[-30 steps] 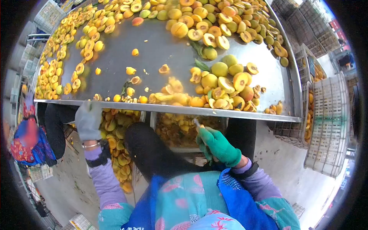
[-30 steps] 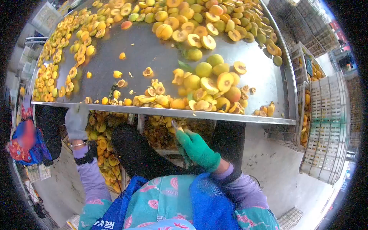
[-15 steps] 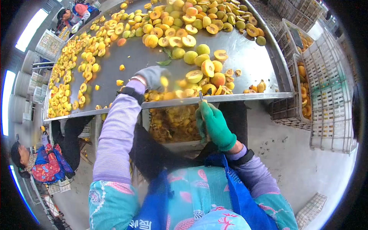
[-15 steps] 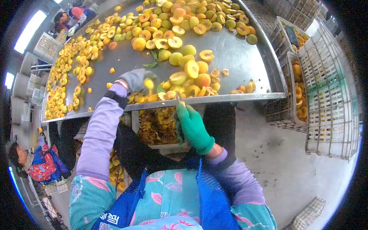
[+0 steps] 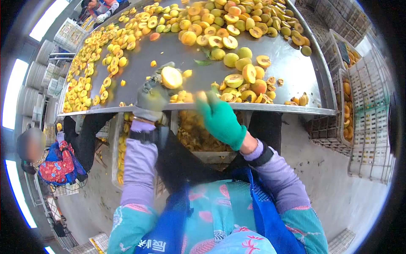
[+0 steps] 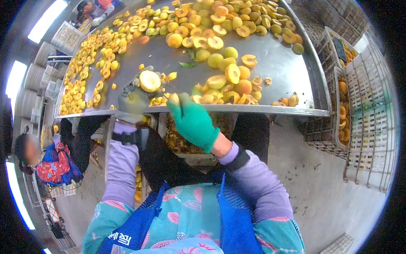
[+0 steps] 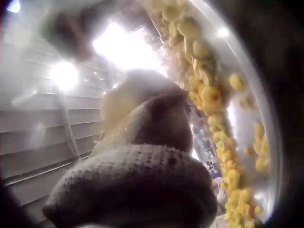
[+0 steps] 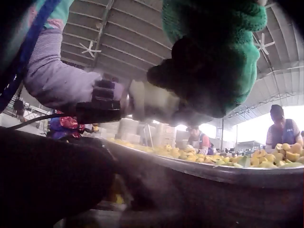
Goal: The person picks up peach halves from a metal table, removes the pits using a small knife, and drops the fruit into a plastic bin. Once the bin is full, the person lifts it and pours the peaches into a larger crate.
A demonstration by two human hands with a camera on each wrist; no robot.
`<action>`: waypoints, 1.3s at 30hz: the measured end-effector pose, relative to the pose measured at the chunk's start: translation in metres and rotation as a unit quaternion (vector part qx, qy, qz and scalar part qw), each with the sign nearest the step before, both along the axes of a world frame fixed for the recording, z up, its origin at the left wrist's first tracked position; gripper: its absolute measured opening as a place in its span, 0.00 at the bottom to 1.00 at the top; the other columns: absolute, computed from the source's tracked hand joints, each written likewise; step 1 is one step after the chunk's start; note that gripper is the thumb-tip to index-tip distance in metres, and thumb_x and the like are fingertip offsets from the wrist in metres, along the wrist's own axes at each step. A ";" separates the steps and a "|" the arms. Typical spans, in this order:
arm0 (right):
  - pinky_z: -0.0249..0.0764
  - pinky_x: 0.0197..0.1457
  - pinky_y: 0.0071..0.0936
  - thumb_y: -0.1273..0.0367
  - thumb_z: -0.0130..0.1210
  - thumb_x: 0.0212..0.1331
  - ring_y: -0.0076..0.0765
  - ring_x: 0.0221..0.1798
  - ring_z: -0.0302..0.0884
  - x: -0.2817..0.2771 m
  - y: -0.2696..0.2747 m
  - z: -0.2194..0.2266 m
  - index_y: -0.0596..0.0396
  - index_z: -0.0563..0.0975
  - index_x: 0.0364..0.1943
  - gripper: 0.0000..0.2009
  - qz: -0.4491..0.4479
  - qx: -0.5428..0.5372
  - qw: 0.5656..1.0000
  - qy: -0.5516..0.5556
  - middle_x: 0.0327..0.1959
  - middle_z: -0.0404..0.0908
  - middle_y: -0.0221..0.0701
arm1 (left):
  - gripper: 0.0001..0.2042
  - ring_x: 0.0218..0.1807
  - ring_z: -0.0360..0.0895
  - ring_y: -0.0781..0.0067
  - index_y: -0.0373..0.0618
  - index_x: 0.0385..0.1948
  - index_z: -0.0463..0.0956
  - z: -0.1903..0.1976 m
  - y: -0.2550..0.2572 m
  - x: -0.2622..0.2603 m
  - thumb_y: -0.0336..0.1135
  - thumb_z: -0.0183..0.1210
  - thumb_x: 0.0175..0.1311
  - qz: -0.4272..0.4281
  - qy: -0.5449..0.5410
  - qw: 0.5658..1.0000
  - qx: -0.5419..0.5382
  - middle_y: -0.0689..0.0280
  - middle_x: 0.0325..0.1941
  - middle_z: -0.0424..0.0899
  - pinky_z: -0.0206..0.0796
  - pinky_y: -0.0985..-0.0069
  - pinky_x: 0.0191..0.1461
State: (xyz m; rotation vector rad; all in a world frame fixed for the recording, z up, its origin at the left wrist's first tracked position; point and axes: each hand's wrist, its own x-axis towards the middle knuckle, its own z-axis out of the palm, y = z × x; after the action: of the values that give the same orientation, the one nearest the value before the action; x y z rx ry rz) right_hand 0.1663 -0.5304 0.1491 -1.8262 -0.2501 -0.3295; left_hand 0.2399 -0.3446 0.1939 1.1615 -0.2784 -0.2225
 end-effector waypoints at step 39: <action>0.51 0.12 0.19 0.45 0.32 0.70 0.16 0.08 0.50 -0.039 0.035 0.010 0.47 0.74 0.40 0.24 0.400 0.638 0.456 0.474 0.11 0.56 0.12 | 0.17 0.28 0.80 0.67 0.45 0.41 0.78 -0.104 0.084 -0.064 0.49 0.48 0.68 0.334 0.073 0.932 0.119 0.63 0.33 0.83 0.73 0.76 0.32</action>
State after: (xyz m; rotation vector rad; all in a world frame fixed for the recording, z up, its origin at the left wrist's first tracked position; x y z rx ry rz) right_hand 0.1274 -0.4958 0.1594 -0.0080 0.0169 0.9928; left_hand 0.1756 -0.2604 0.0901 1.4073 0.2909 0.2652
